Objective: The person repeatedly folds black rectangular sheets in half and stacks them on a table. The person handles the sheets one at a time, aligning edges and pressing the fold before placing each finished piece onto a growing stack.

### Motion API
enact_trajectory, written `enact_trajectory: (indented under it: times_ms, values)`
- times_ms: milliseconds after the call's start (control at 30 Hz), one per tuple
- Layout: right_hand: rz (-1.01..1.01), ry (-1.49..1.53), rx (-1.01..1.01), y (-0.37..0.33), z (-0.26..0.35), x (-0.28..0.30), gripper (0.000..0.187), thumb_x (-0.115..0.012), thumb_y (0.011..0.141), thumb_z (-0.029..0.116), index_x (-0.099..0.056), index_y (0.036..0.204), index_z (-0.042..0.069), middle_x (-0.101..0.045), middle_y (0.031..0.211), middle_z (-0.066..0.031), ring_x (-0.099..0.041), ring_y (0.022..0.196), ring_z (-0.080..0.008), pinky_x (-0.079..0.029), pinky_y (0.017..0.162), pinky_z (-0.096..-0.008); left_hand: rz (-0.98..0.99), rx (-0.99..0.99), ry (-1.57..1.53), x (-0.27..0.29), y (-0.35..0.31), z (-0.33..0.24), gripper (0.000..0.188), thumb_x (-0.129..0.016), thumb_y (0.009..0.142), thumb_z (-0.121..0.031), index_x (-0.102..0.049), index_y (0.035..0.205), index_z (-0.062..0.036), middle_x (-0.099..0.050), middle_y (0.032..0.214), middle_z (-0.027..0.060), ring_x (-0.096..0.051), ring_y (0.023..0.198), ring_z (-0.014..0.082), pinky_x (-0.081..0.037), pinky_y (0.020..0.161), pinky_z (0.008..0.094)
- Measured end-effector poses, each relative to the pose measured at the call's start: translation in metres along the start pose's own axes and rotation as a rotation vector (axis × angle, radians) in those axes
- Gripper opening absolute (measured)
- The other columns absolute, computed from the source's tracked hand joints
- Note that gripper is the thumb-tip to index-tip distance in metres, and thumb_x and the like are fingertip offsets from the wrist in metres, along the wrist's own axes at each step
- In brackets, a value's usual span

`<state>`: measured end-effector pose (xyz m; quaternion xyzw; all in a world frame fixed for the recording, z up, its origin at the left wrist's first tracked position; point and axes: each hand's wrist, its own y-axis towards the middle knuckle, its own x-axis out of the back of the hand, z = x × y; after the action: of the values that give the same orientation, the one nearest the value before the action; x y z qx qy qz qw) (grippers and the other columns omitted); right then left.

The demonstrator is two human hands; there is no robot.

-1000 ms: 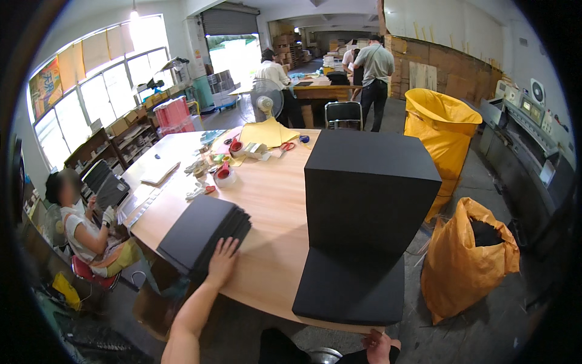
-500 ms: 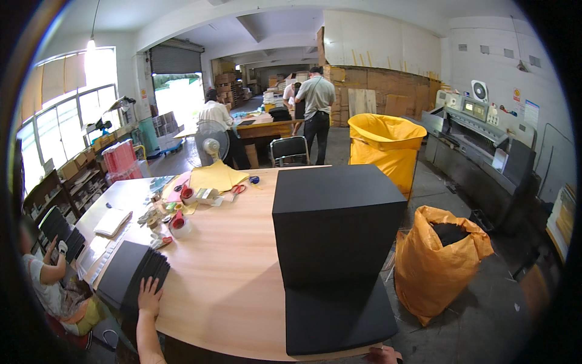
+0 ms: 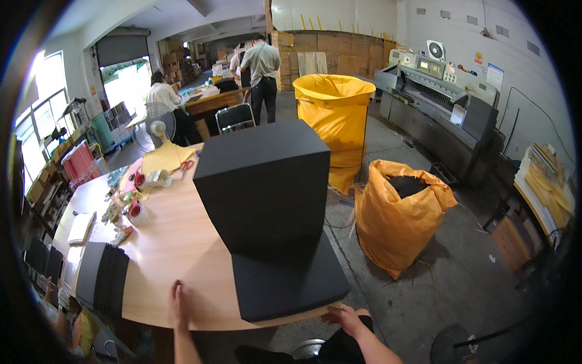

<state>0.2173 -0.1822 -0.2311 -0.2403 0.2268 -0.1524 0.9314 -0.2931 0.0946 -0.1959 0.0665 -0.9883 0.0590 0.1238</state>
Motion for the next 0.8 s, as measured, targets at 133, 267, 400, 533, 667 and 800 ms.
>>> enact_trajectory:
  times_ms: [133,267,400,533,667,800]
  values:
    - [-0.027,-0.575,0.039,-0.027,0.031,0.008,0.04,-0.068,0.111,0.04,-0.074,0.125,0.003,-0.082,0.112,-0.0109,-0.079,0.102,-0.0251,-0.059,0.088,-0.0355,-0.049,-0.1,-0.606,-0.094,-0.118,-0.036,0.043,-0.06,0.115,-0.031,-0.062,0.146,-0.0011,-0.07,0.144,0.0168,-0.061,0.143,0.029,-0.042,0.123,0.0403]
    - [-0.414,-0.605,0.423,-0.048,0.071,0.018,0.04,-0.066,0.111,0.034,-0.073,0.096,-0.002,-0.078,0.088,-0.0147,-0.076,0.082,-0.0218,-0.059,0.075,-0.037,-0.028,-0.585,-0.18,-0.123,-0.171,-0.135,0.025,-0.068,0.106,-0.017,-0.074,0.123,-0.0001,-0.076,0.121,0.0159,-0.07,0.116,0.0274,-0.053,0.105,0.0392]
    - [-0.457,-0.641,0.649,-0.055,0.112,-0.014,0.046,-0.068,0.11,0.036,-0.064,0.084,-0.002,-0.072,0.074,-0.0148,-0.072,0.071,-0.0252,-0.055,0.068,-0.0396,0.351,-1.018,0.266,-0.176,-0.179,-0.226,0.012,-0.075,0.097,-0.012,-0.081,0.105,-0.0067,-0.077,0.093,0.0119,-0.073,0.09,0.0294,-0.059,0.085,0.0405]
    - [-0.422,-0.908,0.667,-0.06,0.136,-0.037,0.047,-0.07,0.107,0.041,-0.064,0.083,0.001,-0.072,0.076,-0.0198,-0.072,0.074,-0.0407,-0.055,0.069,-0.0487,0.628,-1.105,0.461,-0.216,-0.152,-0.216,0.011,-0.077,0.097,-0.016,-0.083,0.104,-0.0098,-0.078,0.087,0.0093,-0.074,0.083,0.0292,-0.06,0.081,0.0402]
    - [-0.304,-1.002,0.609,-0.053,0.14,-0.028,0.049,-0.069,0.107,0.045,-0.066,0.085,0.001,-0.072,0.081,-0.0244,-0.072,0.081,-0.0483,-0.055,0.072,-0.0547,0.641,-0.987,0.315,-0.227,-0.144,-0.196,0.015,-0.077,0.097,-0.02,-0.083,0.107,-0.0101,-0.08,0.09,0.0086,-0.075,0.083,0.0286,-0.061,0.077,0.0399]
    - [-0.272,-1.397,0.583,-0.054,0.17,-0.033,0.05,-0.069,0.109,0.042,-0.065,0.083,-0.001,-0.072,0.07,-0.0159,-0.075,0.065,-0.0265,-0.056,0.063,-0.0411,0.716,-0.942,0.453,-0.232,-0.15,-0.215,0.016,-0.076,0.098,-0.02,-0.083,0.109,-0.011,-0.08,0.092,0.009,-0.075,0.083,0.0279,-0.061,0.077,0.0395]
